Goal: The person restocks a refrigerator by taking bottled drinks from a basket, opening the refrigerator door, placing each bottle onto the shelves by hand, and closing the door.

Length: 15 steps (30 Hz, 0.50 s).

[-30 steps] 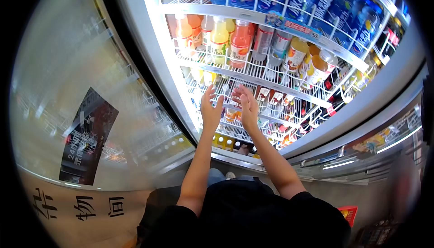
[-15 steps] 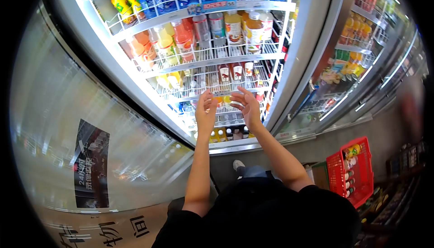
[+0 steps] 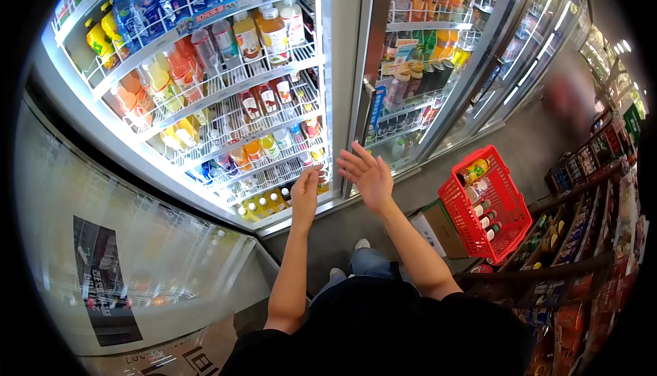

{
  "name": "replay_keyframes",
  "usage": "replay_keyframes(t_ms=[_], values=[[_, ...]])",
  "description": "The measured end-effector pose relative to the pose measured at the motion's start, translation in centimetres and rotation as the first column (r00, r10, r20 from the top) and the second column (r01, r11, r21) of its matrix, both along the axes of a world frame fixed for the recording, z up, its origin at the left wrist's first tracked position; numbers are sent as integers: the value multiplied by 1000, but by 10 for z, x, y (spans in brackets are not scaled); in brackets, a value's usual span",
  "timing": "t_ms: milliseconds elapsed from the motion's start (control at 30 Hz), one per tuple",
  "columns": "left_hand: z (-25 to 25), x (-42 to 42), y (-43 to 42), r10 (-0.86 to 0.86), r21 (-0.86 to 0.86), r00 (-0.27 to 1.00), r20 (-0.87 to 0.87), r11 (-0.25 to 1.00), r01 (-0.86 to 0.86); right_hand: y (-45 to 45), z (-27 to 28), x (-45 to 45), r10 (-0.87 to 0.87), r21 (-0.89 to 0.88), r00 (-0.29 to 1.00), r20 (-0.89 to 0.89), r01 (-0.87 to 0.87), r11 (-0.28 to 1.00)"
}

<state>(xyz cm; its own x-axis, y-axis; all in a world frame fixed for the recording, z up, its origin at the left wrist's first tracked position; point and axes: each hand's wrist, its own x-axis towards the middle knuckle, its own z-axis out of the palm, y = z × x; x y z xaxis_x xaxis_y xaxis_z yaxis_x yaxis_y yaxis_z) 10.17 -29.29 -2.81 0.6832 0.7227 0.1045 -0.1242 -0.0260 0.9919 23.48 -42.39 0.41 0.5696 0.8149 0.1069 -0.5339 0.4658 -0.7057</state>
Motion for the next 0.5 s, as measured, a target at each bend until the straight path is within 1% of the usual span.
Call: replay_keyframes(t_ms=[100,167,200,233,267,300,367,433,500], values=[[-12,28,-33,-67,-50,997,39,996,69,-33,-6,19,-36,-42,998,46,38,998],[-19,41,-44,-101,-7,995,6,995,102,-48,-11,31,-103,24,994,-25,103,994],[-22,48,-44,-107,45,994,-27,993,108,-52,-21,43,-119,71,993,-13,120,990],[-21,54,-49,-103,24,994,21,994,103,-60,-29,54,-140,111,990,-3,140,984],[-22,58,-62,-108,-22,992,72,994,110,-76,-23,58,-209,57,977,34,207,977],[-22,69,-68,-106,-52,986,131,992,114,-90,-19,67,-222,44,974,47,220,974],[-27,79,-91,-105,-109,989,101,987,116,-125,-15,80,-269,38,963,34,268,963],[-28,98,-111,-145,-78,984,106,985,153,-151,-17,99,-330,76,944,30,327,942],[-29,119,-142,-235,-111,969,70,964,242,-188,-20,107,-378,90,925,27,374,923]])
